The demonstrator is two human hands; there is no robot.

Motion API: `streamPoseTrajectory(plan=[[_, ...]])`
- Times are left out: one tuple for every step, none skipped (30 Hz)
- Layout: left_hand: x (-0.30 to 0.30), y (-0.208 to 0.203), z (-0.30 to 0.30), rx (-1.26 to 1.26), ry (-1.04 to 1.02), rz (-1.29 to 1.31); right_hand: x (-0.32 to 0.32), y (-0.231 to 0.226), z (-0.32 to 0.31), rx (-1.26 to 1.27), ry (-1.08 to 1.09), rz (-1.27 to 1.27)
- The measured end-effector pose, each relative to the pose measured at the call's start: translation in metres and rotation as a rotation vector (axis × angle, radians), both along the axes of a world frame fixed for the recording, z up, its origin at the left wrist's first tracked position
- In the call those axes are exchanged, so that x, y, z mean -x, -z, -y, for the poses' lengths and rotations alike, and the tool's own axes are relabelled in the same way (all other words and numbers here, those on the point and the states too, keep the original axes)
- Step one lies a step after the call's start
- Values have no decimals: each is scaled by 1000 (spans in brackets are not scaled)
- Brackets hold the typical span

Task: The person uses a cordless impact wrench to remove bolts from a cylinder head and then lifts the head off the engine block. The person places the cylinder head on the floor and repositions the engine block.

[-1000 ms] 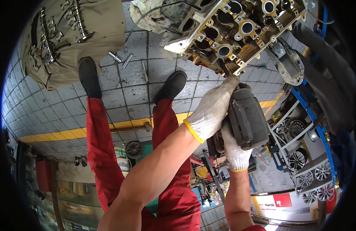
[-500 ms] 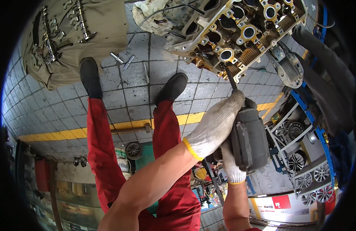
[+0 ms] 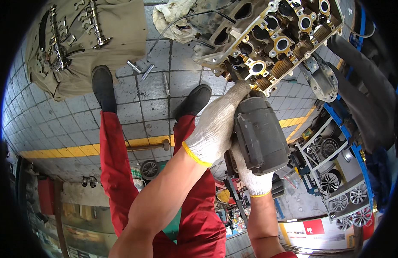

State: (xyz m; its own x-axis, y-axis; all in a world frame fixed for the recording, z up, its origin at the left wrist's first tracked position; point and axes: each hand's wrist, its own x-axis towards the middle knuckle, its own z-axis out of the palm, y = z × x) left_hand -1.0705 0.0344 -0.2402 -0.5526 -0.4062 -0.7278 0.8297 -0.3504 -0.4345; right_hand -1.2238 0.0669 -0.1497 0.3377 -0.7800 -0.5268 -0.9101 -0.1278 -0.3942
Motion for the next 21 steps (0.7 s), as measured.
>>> streamPoseTrajectory(plan=[[0, 2, 1, 9, -5, 6, -1, 0, 3, 7, -26, -12], [2, 4, 1, 18, -10, 11, -3, 0, 4, 0, 12, 4], [4, 6, 1, 27, -18, 15, -5, -2, 6, -7, 47, 18], [4, 8, 0, 46, -50, -1, -6, -3, 7, -15, 82, 31], [4, 9, -2, 65, -82, -17, -7, -4, 7, -23, 100, 29], [3, 10, -1, 86, -110, -33, -8, -5, 6, -31, 122, 25], [2, 9, 0, 97, -117, -45, -8, -6, 5, -38, 143, 22], [0, 9, 0, 107, -125, -56, -8, -7, 8, -35, 103, -1], [-2, 8, 1, 116, -133, -65, -9, -7, 13, -34, 61, -23], [-1, 11, -1, 127, -184, -110, -10, -7, 15, -33, 19, -44], [2, 16, -4, 137, -235, -155, -10, -6, 15, -24, 5, -50], [2, 17, -2, 149, -284, -203, -8, -5, 14, -14, -6, -59], [3, 15, -1, 112, -262, -172, -7, -4, 13, -3, -17, -67], [4, 11, -2, 74, -241, -142, -6, -2, 12, -8, -10, -56], [3, 7, -1, 36, -218, -112, -4, -1, 11, -13, -3, -46], [3, 6, -1, 40, -212, -107, -4, -1, 10, -18, 5, -35], [2, 5, 0, 45, -206, -101, -4, -1, 9, -14, 5, -35], [1, 4, 0, 49, -201, -94, -3, -2, 8, -10, 4, -34], [1, 4, 0, 60, -197, -76, -4, -3, 8, -6, 3, -34], [2, 4, 0, 70, -192, -57, -5, -4, 8, -37, 58, -15], [2, 3, 1, 83, -184, -39, -8, -5, 8, -67, 116, 4]])
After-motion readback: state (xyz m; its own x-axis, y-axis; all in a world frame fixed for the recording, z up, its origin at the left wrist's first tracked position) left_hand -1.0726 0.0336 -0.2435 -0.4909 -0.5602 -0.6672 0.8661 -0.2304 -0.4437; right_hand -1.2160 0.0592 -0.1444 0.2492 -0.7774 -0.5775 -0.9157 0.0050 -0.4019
